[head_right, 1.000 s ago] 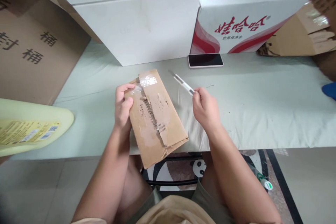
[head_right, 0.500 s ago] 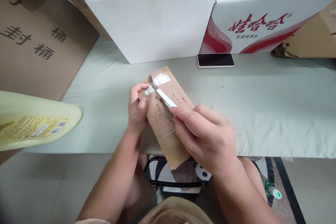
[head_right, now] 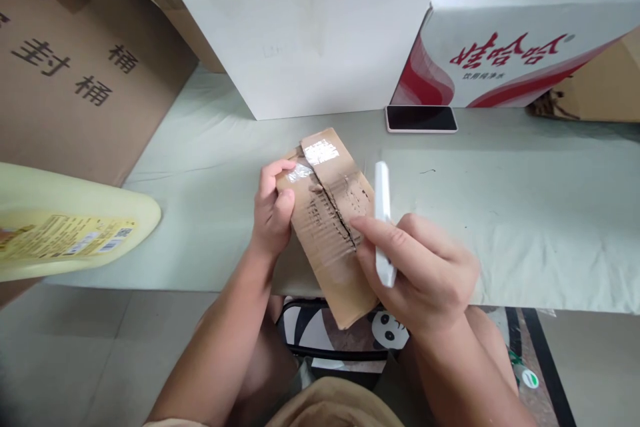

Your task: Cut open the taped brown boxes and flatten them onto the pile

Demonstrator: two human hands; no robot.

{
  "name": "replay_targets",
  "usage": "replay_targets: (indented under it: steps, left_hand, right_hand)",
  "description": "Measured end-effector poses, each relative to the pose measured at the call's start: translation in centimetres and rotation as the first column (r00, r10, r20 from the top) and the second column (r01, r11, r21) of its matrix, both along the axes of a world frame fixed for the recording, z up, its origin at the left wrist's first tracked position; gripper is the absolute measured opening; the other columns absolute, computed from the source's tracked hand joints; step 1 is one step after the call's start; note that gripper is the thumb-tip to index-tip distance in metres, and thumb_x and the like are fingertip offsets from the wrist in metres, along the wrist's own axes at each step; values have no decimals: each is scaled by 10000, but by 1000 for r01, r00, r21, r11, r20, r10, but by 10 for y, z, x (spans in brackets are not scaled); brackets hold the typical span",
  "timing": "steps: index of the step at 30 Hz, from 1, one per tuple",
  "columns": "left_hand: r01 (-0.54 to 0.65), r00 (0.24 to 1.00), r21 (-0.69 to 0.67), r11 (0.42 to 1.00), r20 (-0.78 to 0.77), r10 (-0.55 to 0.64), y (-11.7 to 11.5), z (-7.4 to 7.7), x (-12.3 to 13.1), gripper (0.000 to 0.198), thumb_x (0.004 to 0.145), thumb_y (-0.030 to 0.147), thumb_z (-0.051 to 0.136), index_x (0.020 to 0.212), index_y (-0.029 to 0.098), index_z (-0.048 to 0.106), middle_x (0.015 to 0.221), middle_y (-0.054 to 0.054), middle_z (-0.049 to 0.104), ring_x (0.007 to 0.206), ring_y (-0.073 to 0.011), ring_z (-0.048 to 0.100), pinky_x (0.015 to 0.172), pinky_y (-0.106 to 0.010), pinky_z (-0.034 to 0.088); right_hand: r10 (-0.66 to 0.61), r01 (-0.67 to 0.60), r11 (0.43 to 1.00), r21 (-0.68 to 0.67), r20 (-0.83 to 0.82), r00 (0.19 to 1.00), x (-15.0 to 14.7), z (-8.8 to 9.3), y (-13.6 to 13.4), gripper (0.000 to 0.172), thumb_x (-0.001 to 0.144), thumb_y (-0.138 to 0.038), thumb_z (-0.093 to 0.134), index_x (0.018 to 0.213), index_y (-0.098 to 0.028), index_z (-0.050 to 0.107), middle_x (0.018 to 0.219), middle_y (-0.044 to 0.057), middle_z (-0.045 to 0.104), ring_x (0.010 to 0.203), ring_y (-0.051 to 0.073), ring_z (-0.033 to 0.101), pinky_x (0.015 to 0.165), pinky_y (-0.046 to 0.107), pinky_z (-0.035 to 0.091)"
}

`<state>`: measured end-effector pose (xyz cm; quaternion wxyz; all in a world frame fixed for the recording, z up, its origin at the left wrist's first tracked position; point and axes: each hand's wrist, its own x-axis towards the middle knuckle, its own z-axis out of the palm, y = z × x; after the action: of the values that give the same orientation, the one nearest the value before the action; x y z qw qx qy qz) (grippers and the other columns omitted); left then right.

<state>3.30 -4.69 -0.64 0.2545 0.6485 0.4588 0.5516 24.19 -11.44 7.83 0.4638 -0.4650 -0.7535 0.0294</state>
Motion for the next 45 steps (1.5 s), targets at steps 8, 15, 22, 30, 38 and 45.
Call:
replay_targets:
  steps: [8,15,22,30,38,45]
  left_hand:
    - [-18,1000,18,1000,-14,19,1,-1,0,472,1034,659,442,1284,278,565,1222,-99,672,1159,-287,654,1001,-465,539]
    - [-27,1000,24,999,-8,27,0,0,1,464,1029,659,454,1265,281,584,1222,-94,673,1147,-290,651,980,-472,543]
    - [-35,999,12,999,-11,35,0,-3,2,465,1025,642,451,1276,273,580,1240,-100,682,1159,-293,648,994,-478,538]
    - [-33,998,25,999,-55,35,0,-1,1,369,1037,524,436,1268,265,561,1217,-94,676,1135,-281,643,983,-454,539]
    - [-25,1000,25,999,-16,25,0,-1,1,348,1041,510,450,1265,271,569,1214,-87,676,1142,-275,636,993,-443,526]
    - [-14,1000,-5,1000,17,14,0,-1,1,381,1026,545,464,1251,263,584,1209,-100,676,1139,-288,644,1007,-471,521]
  right_hand:
    - [55,-55,998,-34,-16,998,-5,2,5,404,938,-48,631,1209,-313,770,659,-33,570,464,100,448,432,256,365]
    - [112,-105,988,-116,55,992,-5,5,8,258,968,-68,616,1122,-229,745,694,-25,659,536,91,585,492,219,442]
    - [122,-103,987,-123,162,979,-8,6,12,225,987,-134,603,1122,-184,777,706,8,727,512,105,613,488,230,462]
    - [106,-85,986,-146,145,984,-7,6,11,232,972,-127,597,1077,-191,794,726,14,774,506,102,647,476,222,479]
    - [162,-153,980,-125,66,985,-7,7,11,270,936,-67,593,1058,-222,778,697,-4,765,493,111,651,470,228,490]
    - [161,-147,980,-138,99,982,-5,8,11,253,931,-96,602,1060,-227,777,742,4,784,525,123,678,493,237,515]
